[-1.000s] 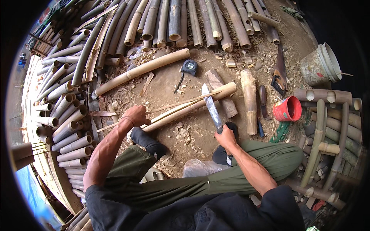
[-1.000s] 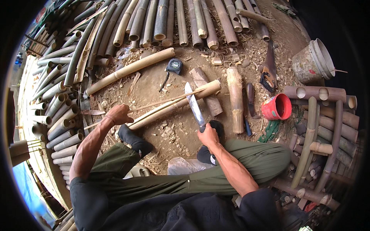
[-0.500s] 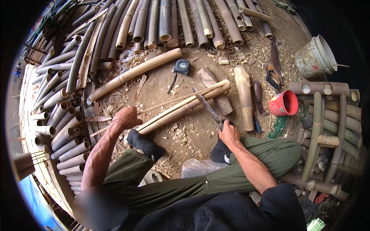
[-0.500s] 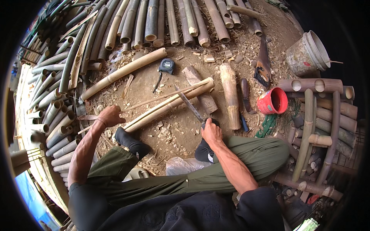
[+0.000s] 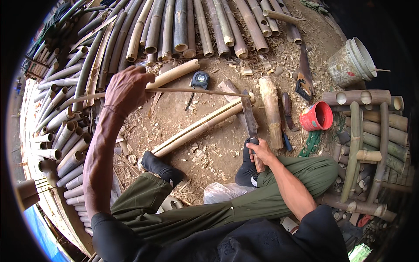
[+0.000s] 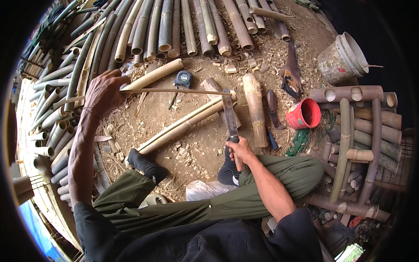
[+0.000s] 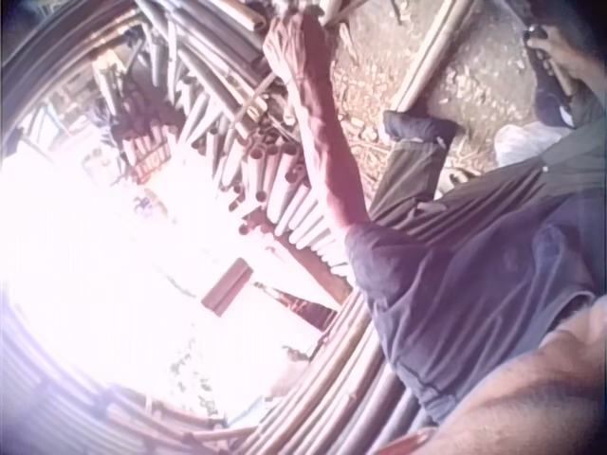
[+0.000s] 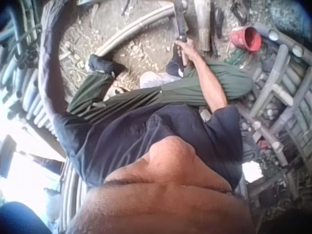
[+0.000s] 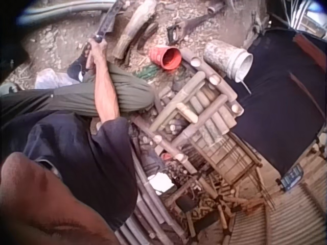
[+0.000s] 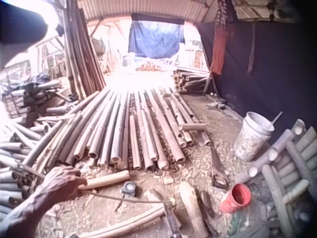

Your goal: The person sits on the ground and uses a hand saw to cut a bamboo pole in half lengthwise. They then use a wooden mallet and a metal chisel to split the bamboo halves into thinner strips. Finally, they use a knife to shave and smooth the edges of the bamboo strips.

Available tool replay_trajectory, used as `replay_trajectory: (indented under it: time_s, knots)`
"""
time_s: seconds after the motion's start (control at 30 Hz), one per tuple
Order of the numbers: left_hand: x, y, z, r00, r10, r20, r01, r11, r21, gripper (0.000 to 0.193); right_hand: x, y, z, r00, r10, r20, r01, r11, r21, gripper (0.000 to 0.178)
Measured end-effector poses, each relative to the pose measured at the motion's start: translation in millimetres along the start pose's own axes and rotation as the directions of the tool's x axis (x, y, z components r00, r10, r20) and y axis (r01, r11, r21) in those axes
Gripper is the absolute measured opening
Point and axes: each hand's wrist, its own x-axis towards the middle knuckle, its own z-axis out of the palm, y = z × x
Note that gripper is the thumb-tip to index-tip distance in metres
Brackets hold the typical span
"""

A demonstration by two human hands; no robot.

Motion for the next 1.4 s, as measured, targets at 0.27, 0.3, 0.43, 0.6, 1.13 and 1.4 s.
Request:
replay_trajectory:
  time_s: [0.27,0.3,0.43,0.6,1.13,1.4]
  knots:
    - [-196,2,164,0.825,-0.379,0.418,0.543,0.737,-0.403,0.047,21,-26,-37,0.996,-0.007,-0.085,-0.012,0.977,-0.213,0.027]
    - [-215,-10,176,0.801,-0.435,0.41,0.584,0.717,-0.38,0.048,25,-30,-40,0.992,-0.046,-0.115,0.017,0.97,-0.243,0.028]
    - [-173,-26,187,0.81,-0.474,0.345,0.575,0.758,-0.308,0.039,84,-34,-68,0.745,-0.546,-0.383,0.118,0.673,-0.731,0.048]
    - [-105,47,228,0.799,-0.249,0.547,0.418,0.884,-0.209,0.087,114,-42,-100,0.804,-0.499,-0.322,0.057,0.604,-0.795,0.044]
    - [-71,168,249,0.871,-0.187,0.455,0.322,0.916,-0.24,0.085,78,-83,-235,0.968,-0.033,-0.248,-0.242,0.121,-0.963,0.044]
    - [69,298,134,0.926,-0.098,-0.365,-0.2,0.693,-0.692,0.076,-82,-209,-76,0.95,-0.297,0.098,0.275,0.641,-0.717,0.045]
